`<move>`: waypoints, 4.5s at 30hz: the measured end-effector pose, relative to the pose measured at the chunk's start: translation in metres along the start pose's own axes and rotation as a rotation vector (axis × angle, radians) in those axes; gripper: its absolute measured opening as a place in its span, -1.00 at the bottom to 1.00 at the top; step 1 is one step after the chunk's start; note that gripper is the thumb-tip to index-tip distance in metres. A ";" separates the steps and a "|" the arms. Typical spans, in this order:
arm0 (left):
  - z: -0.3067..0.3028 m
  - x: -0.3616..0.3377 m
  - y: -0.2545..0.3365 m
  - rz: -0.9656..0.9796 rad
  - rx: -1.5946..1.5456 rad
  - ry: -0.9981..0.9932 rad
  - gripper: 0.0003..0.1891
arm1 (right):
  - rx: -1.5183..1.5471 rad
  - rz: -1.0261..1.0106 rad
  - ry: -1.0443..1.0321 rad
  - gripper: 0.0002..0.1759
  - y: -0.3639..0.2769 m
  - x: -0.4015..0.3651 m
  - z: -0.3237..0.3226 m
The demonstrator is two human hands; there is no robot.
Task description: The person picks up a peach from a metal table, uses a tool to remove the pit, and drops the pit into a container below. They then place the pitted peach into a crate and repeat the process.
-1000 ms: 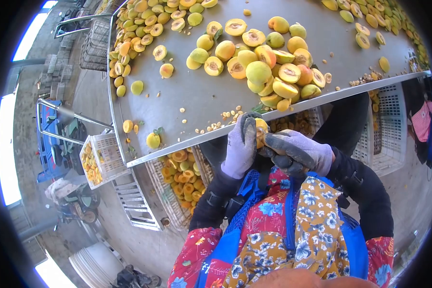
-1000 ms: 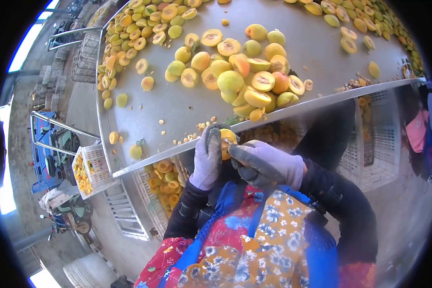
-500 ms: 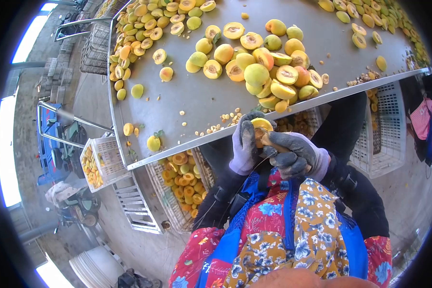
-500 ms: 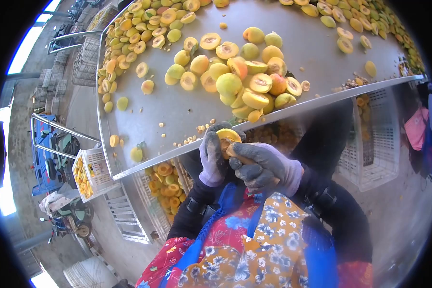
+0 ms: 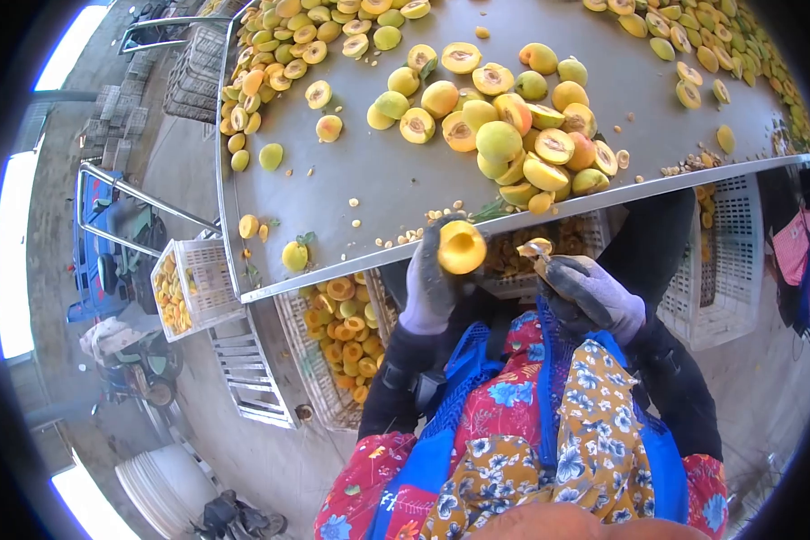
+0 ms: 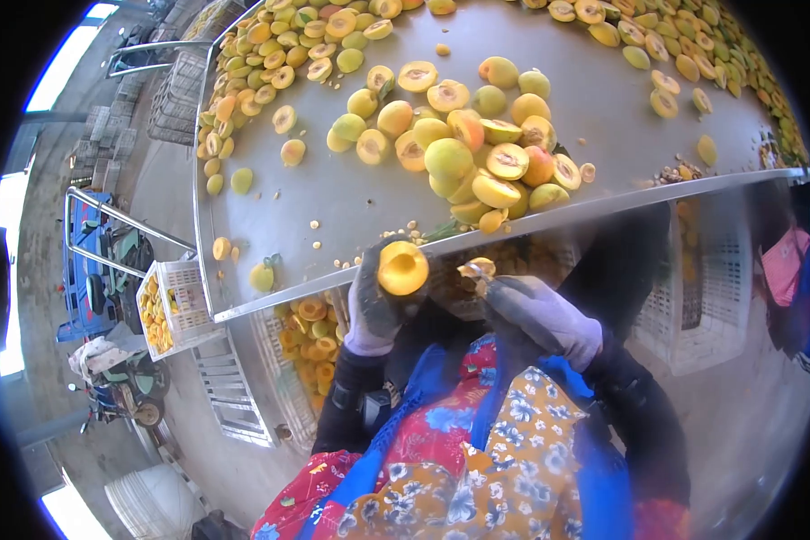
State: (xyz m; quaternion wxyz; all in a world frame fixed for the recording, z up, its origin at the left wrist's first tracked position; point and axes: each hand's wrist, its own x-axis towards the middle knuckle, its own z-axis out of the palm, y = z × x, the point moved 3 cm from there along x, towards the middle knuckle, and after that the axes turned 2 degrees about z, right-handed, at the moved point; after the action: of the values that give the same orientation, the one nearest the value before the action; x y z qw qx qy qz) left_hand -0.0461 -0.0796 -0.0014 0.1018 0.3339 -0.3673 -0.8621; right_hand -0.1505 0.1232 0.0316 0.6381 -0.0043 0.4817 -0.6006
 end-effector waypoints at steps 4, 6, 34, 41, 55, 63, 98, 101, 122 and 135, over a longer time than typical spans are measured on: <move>-0.078 -0.051 0.046 0.283 0.842 0.182 -0.50 | -0.062 0.117 0.096 -0.69 0.029 0.011 -0.028; -0.103 -0.075 0.072 0.264 1.684 0.479 -0.55 | -0.082 0.122 0.094 -0.69 0.042 0.019 -0.041; 0.033 0.011 0.017 0.238 0.405 -0.234 -0.52 | -1.650 -0.757 0.387 -0.54 -0.035 0.023 0.040; 0.031 0.003 0.004 0.319 0.447 -0.068 -0.61 | -1.634 -0.666 0.279 -0.58 -0.025 0.025 0.041; 0.042 0.001 0.000 1.033 0.905 -0.020 -0.72 | 0.283 0.253 -0.251 -0.56 -0.019 0.022 0.036; 0.033 0.015 -0.021 0.240 0.423 -0.172 -0.57 | 0.011 0.178 -0.156 -0.53 -0.026 0.024 0.026; 0.024 0.092 0.075 0.612 1.672 0.230 -0.42 | -0.752 0.119 0.103 -0.56 0.055 0.030 -0.061; 0.023 0.170 0.053 0.529 1.451 0.024 -0.46 | -1.123 -0.108 0.226 -0.55 0.028 0.010 -0.040; 0.033 -0.008 0.009 0.439 0.630 -0.056 -0.56 | -1.687 -0.639 0.193 -0.61 -0.026 0.021 0.042; 0.049 -0.009 0.005 0.766 0.975 0.091 -0.76 | -0.572 -0.208 0.018 -0.63 -0.022 0.028 0.031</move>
State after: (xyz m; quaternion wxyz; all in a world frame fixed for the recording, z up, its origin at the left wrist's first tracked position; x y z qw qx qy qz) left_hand -0.0714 -0.0515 0.0318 0.2553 0.2229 -0.8079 -0.4821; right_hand -0.1533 0.0781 0.0439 0.5418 -0.2280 0.6339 -0.5027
